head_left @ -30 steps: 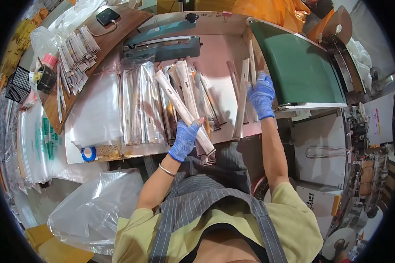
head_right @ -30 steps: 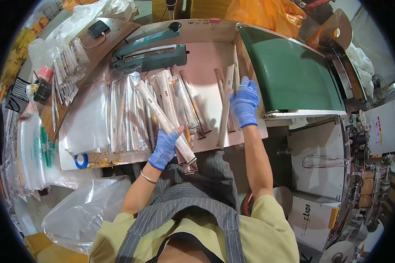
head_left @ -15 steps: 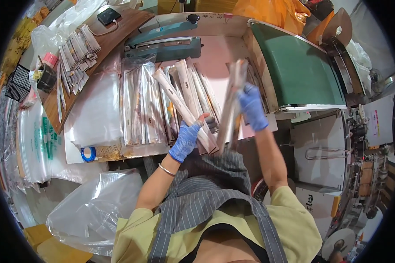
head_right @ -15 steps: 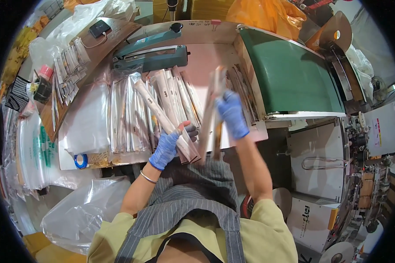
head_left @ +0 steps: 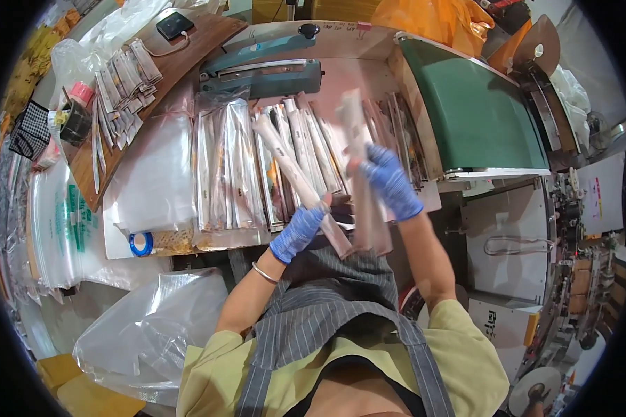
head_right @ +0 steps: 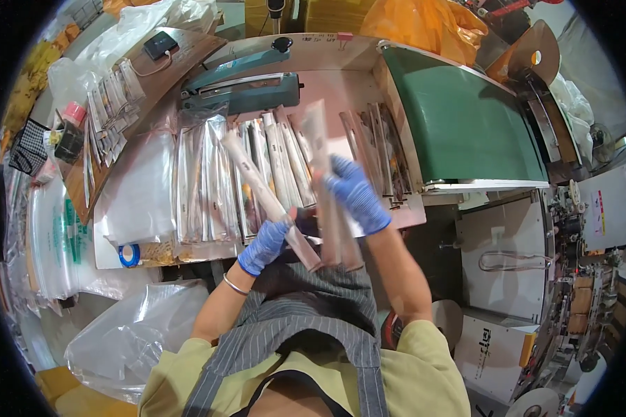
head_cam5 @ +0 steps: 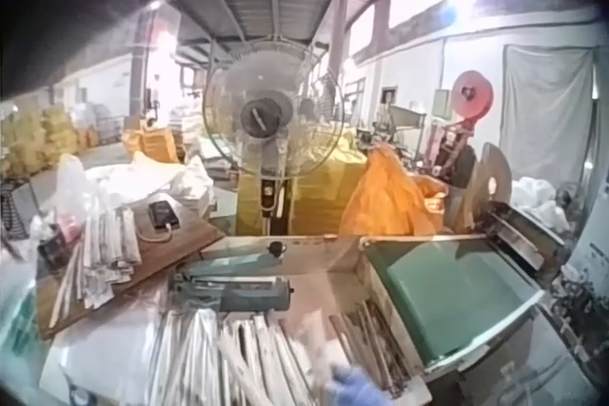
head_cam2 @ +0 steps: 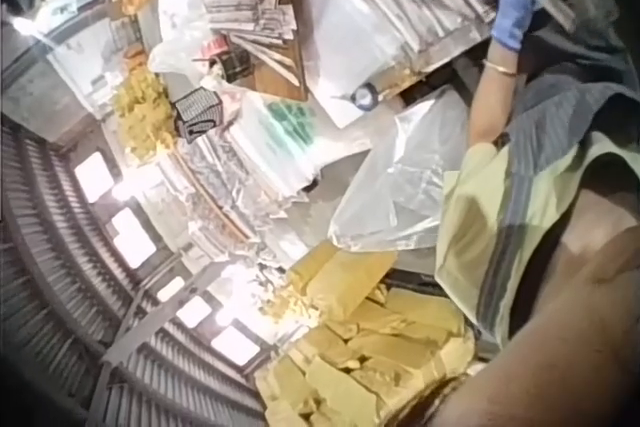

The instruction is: Packaging thin manufactured items into plastic bags, sealing them with a heat sealer, and organizing bundles.

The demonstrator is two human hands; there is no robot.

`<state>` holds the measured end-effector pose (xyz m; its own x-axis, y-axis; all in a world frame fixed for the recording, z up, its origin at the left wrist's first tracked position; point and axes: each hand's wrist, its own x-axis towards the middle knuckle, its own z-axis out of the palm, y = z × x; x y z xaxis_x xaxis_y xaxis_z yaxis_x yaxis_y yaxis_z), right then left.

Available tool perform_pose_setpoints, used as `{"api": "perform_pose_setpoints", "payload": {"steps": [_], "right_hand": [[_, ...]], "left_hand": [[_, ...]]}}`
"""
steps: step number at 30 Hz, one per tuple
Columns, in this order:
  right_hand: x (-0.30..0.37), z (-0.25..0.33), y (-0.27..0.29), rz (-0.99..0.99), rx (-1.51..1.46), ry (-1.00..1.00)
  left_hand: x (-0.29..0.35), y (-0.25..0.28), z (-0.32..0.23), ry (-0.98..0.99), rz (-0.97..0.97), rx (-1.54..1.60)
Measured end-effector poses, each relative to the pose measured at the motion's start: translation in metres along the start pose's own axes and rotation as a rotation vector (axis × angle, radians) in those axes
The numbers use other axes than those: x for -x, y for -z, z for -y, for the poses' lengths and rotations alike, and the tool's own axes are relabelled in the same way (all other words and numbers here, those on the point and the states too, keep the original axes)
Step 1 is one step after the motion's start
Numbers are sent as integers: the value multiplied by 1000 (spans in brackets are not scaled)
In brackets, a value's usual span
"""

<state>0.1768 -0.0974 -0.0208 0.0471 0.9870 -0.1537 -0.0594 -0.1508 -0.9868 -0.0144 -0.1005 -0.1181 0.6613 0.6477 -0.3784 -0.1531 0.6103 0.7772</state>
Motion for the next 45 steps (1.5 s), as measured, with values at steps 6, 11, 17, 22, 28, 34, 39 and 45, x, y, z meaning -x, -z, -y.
{"api": "perform_pose_setpoints", "payload": {"steps": [6,11,17,22,28,34,39,45], "right_hand": [[-52,-12,71,-606,1193,473],[-89,-115,25,-350,728,31],[-86,-90,-43,-247,-424,-239],[-65,-91,-46,-231,-302,-310],[-33,-78,-55,-363,-204,-59],[-16,-59,-49,-441,-41,-30],[-17,-67,-35,-388,281,68],[-21,-60,-20,-331,635,291]], "left_hand": [[-3,-9,-38,-273,-364,-236],[-83,-8,-31,-346,-792,-1302],[-111,-4,-41,-278,-850,-611],[-113,47,-21,-253,-484,-422],[-44,8,-34,-212,-122,332],[-52,7,-17,-363,-226,128],[-54,-7,-15,-394,-294,-23],[-56,-11,-16,-398,-251,121]]}}
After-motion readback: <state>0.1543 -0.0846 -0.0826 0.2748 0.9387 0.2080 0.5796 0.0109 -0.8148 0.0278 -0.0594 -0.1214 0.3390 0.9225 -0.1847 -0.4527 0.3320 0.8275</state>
